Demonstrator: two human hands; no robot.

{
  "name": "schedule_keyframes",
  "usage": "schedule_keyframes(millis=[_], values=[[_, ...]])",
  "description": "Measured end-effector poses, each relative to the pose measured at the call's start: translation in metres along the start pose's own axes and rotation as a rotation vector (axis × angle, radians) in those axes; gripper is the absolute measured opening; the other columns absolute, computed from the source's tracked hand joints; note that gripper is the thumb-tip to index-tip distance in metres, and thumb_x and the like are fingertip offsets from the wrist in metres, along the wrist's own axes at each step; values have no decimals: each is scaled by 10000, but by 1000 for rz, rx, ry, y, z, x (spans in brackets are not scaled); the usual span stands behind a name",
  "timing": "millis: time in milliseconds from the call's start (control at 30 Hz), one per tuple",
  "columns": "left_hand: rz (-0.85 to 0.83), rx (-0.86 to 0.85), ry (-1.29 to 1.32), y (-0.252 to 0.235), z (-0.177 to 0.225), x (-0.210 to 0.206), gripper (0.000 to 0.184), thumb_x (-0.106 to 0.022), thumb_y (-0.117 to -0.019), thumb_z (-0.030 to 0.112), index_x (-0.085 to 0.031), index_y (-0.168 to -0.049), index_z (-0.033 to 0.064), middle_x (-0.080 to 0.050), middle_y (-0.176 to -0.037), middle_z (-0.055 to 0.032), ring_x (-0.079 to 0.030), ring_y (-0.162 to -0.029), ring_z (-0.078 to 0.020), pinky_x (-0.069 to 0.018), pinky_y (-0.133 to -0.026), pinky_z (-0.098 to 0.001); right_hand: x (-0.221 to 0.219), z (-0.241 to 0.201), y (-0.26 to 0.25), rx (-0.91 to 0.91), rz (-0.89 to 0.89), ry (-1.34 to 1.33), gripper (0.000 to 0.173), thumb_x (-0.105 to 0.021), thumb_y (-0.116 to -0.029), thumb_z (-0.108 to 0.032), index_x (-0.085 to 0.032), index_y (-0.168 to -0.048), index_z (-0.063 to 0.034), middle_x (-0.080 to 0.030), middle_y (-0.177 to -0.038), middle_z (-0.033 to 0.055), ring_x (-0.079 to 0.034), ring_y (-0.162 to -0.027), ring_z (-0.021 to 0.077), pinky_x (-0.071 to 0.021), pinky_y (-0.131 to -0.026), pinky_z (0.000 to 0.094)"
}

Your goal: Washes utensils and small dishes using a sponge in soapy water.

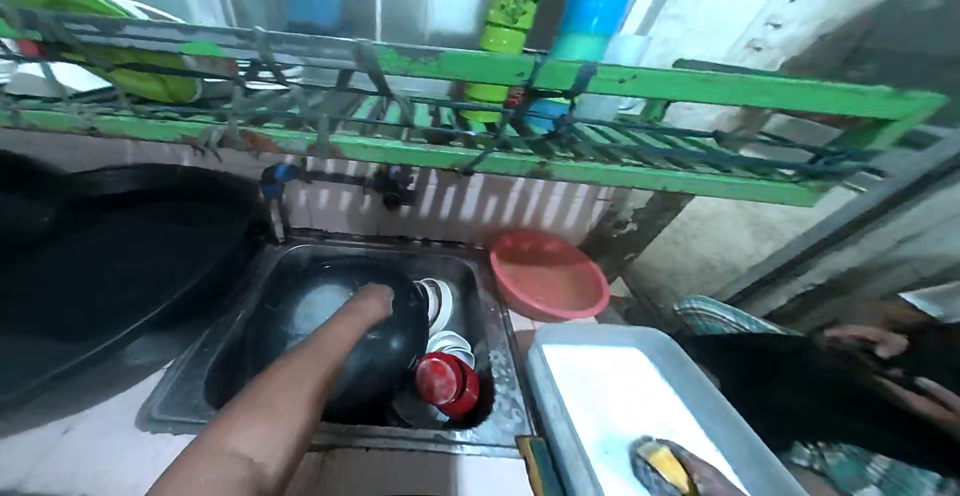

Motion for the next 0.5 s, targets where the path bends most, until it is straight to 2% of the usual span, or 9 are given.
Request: schedule_keyframes(millis=[100, 167, 233, 300, 367, 433, 500], values=[[120, -153, 146, 15, 72, 15, 329, -587, -1027, 168, -652, -1322, 37, -625, -1352, -201, -595, -1263, -362, -456, -1082, -554, -7, 1, 3, 42, -9, 78, 832, -811, -866, -322, -421, -1539, -25, -510, -1470, 305, -496, -1346, 519, -413, -1074, 694], [182, -348, 216, 33, 134, 16, 303, -610, -1017, 170, -682, -1279, 34, -621, -1370, -178, -596, -1272, -321, -462, -1098, -513, -6, -1, 3, 0, -46, 150, 935, -846, -829, -335, -364, -1589, -85, -472, -1531, 251, -461, -1382, 504, -425, -1073, 673], [208, -571, 254, 54, 199, 6, 262, -608, -1018, 158, -706, -1223, 27, -634, -1351, -157, -604, -1262, -285, -471, -1096, -474, -7, 4, -2, -50, -75, 157, 960, -844, -831, -317, -319, -1616, -144, -455, -1559, 201, -456, -1403, 460, -439, -1084, 634], [131, -698, 293, 70, 258, -14, 305, -593, -1027, 158, -679, -1288, 26, -625, -1383, -148, -589, -1294, -264, -448, -1127, -449, -7, 9, -6, -78, -78, 88, 924, -817, -848, -250, -312, -1618, -169, -477, -1549, 173, -489, -1393, 418, -443, -1097, 613], [-14, -670, 297, 69, 301, -47, 397, -591, -1032, 218, -616, -1379, 27, -581, -1440, -172, -547, -1350, -293, -414, -1155, -471, -4, 12, -4, -57, -51, 34, 851, -778, -855, -204, -359, -1595, -176, -548, -1487, 171, -561, -1326, 405, -465, -1065, 626], [-101, -464, 151, 51, 323, -85, 564, -597, -1021, 371, -533, -1461, 25, -499, -1506, -220, -463, -1414, -375, -397, -1143, -577, 5, 15, 4, -20, -4, -34, 787, -752, -876, -226, -393, -1575, -185, -615, -1409, 171, -620, -1255, 397, -487, -1028, 635], [-135, -207, 37, 36, 328, -114, 761, -563, -1009, 501, -376, -1555, 5, -338, -1588, -306, -339, -1467, -482, -349, -1111, -703, 19, 16, 21, 22, 61, -147, 753, -748, -893, -249, -415, -1564, -166, -647, -1365, 182, -639, -1227, 400, -482, -1026, 643]])
Point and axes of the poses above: each hand's wrist, its own y-axis away from the middle knuckle, its own x-axis out of the back of the hand, z = x × y, the point moved 4 cm from there along -y, towards the middle knuckle
